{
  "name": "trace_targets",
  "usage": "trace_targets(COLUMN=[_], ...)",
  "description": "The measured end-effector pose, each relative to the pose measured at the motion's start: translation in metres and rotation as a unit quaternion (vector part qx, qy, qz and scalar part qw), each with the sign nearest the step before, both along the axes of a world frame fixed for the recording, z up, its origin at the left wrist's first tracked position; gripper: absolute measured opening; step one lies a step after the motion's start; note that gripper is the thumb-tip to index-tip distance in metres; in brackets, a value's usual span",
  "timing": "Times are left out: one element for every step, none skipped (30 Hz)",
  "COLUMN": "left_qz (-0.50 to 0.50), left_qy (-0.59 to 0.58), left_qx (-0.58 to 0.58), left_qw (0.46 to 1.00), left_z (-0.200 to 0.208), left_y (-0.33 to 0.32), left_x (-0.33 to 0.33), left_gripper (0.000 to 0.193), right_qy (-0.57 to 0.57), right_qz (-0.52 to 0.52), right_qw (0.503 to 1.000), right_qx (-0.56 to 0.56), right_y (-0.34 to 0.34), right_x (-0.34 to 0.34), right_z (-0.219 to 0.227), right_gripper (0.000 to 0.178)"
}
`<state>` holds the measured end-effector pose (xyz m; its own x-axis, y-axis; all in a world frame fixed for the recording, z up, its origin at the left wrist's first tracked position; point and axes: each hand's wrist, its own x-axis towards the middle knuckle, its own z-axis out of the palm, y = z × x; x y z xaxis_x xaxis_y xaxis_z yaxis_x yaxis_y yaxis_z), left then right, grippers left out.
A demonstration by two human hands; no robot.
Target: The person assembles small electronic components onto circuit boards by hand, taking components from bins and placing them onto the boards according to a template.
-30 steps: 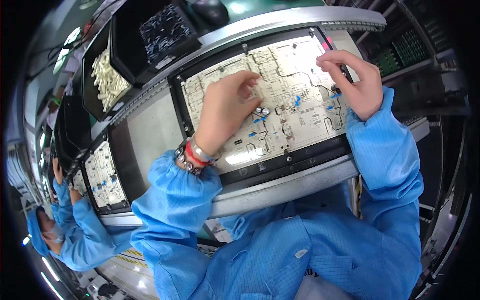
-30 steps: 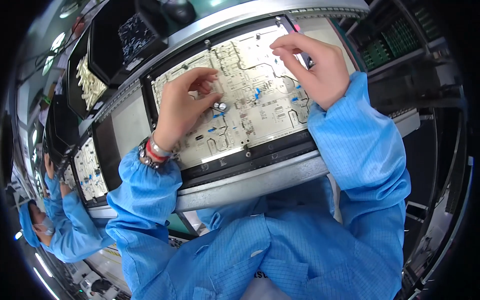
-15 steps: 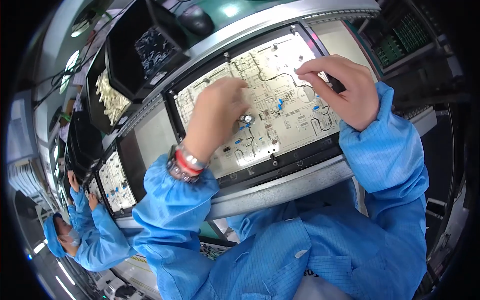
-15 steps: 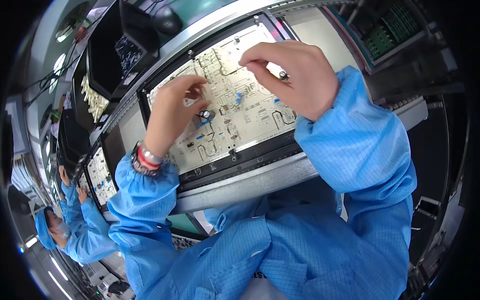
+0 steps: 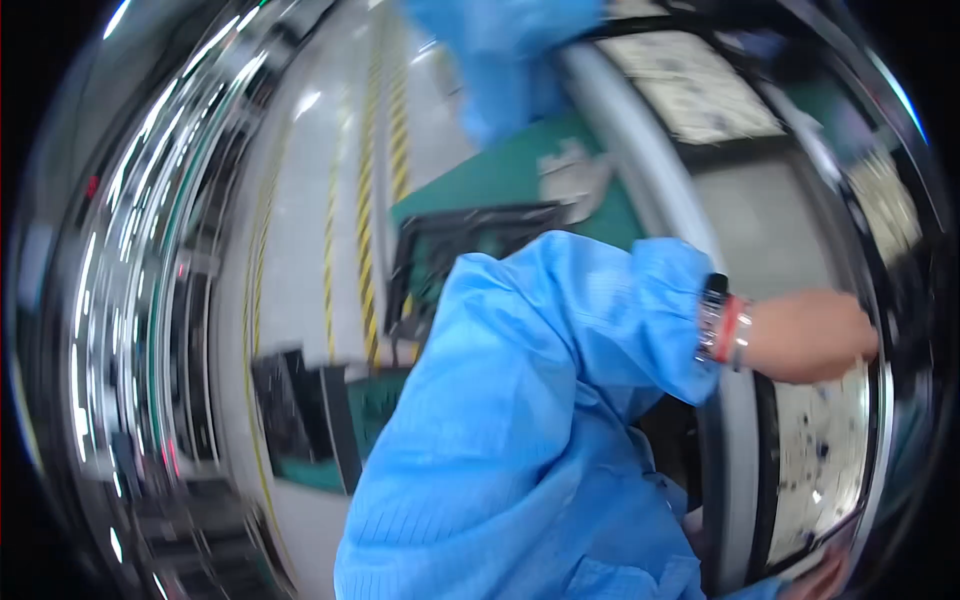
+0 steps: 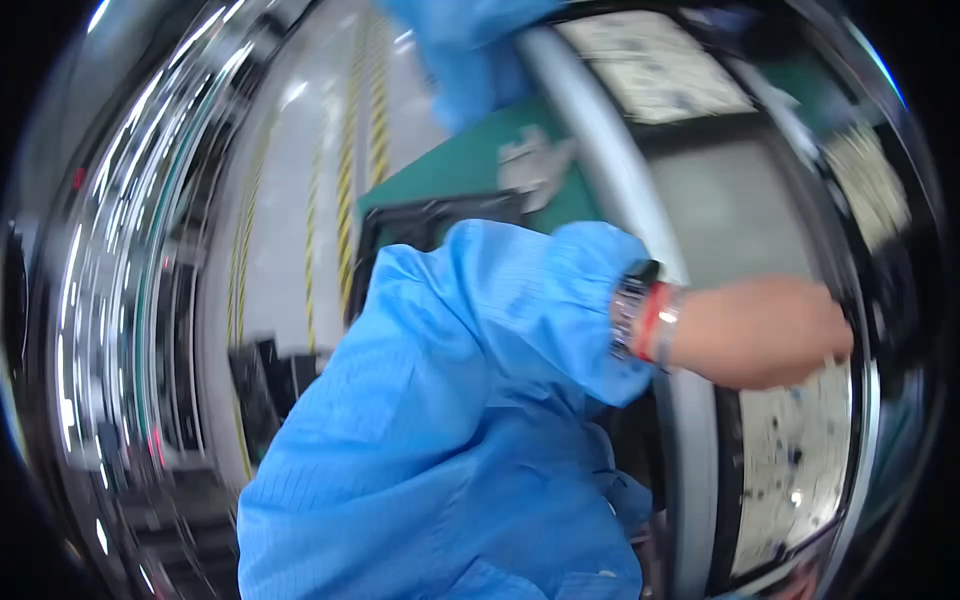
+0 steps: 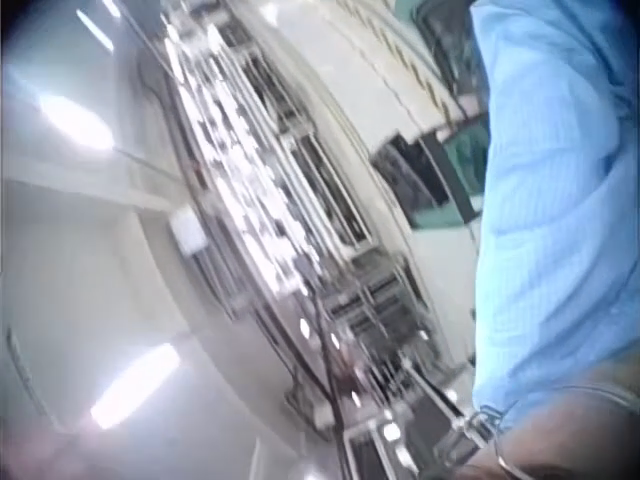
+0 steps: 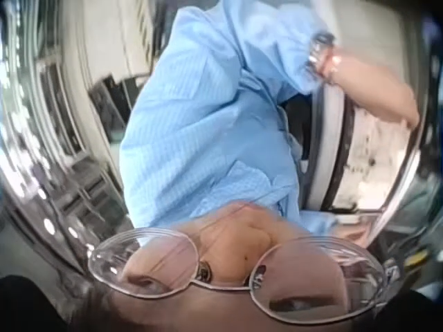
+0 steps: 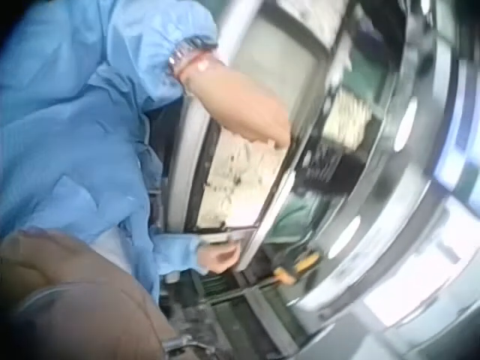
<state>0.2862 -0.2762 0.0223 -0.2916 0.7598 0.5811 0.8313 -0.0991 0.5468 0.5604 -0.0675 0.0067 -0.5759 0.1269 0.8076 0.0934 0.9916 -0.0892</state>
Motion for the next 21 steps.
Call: trace_targets(left_qz=[0.121,0.223,0.38,0.494,0.608,0.707,0.787,0.859,0.897,0.946,0.982,0.952,0.974,0.946,0.943,0.935,0.94,0.94,0.939,0.937,0.926], left_qy=[-0.04,0.015,-0.027,-0.03,-0.004,-0.03,0.016,0.006,0.165,0.07,0.03,0.085,0.038,0.046,-0.003,-0.051,-0.07,-0.08,-0.084,-0.087,-0.074], left_qx=[-0.049,0.048,0.07,0.056,0.061,0.073,0.08,0.065,-0.102,-0.084,-0.079,-0.286,-0.217,-0.319,-0.333,-0.345,-0.316,-0.316,-0.317,-0.319,-0.349], left_qw=[0.991,0.974,0.922,0.867,0.792,0.703,0.612,0.507,0.398,0.307,0.172,0.073,0.052,-0.017,0.022,0.063,0.106,0.105,0.106,0.109,0.121], left_z=[0.012,-0.004,-0.02,-0.031,-0.041,-0.058,-0.087,-0.108,-0.138,-0.158,-0.162,-0.177,-0.19,-0.209,-0.217,-0.226,-0.229,-0.235,-0.239,-0.23,-0.222], left_y=[-0.061,-0.119,-0.176,-0.238,-0.299,-0.36,-0.43,-0.492,-0.564,-0.624,-0.654,-0.694,-0.72,-0.734,-0.741,-0.749,-0.757,-0.759,-0.762,-0.755,-0.745], left_x=[0.002,0.001,0.007,0.017,0.037,0.057,0.083,0.123,0.167,0.213,0.252,0.299,0.341,0.378,0.399,0.415,0.42,0.422,0.422,0.413,0.409], left_gripper=[0.023,0.027,0.028,0.029,0.029,0.035,0.038,0.039,0.04,0.042,0.044,0.045,0.053,0.067,0.073,0.079,0.085,0.085,0.086,0.088,0.091], right_qy=[0.203,0.363,0.29,0.215,0.21,0.124,0.113,0.101,0.088,0.074,0.002,-0.003,-0.029,-0.06,-0.07,-0.078,-0.13,-0.181,-0.171,-0.175,-0.181], right_qz=[0.199,0.366,0.261,0.143,0.182,0.154,0.195,0.228,0.295,0.362,0.35,0.36,0.388,0.413,0.447,0.45,0.43,0.408,0.412,0.41,0.405], right_qw=[0.938,0.755,0.846,0.919,0.937,0.963,0.958,0.952,0.926,0.894,0.904,0.902,0.888,0.874,0.858,0.858,0.862,0.864,0.866,0.868,0.872], right_qx=[-0.2,-0.404,-0.364,-0.298,-0.211,-0.181,-0.179,-0.175,-0.217,-0.253,-0.246,-0.239,-0.244,-0.25,-0.244,-0.237,-0.235,-0.234,-0.226,-0.22,-0.208], right_y=[-0.01,-0.021,-0.024,-0.034,-0.058,-0.083,-0.122,-0.166,-0.202,-0.233,-0.24,-0.252,-0.266,-0.281,-0.303,-0.305,-0.31,-0.316,-0.323,-0.334,-0.344], right_x=[-0.003,-0.006,-0.008,-0.018,-0.048,-0.061,-0.088,-0.109,-0.12,-0.127,-0.127,-0.133,-0.14,-0.141,-0.145,-0.148,-0.153,-0.155,-0.156,-0.156,-0.156], right_z=[-0.014,-0.03,-0.035,-0.034,-0.033,-0.033,-0.022,-0.012,-0.007,-0.003,-0.004,-0.006,-0.008,-0.008,-0.004,-0.01,-0.014,-0.016,-0.022,-0.021,-0.021], right_gripper=[0.029,0.035,0.032,0.032,0.028,0.028,0.025,0.022,0.022,0.021,0.021,0.021,0.022,0.023,0.024,0.024,0.023,0.025,0.024,0.024,0.024])
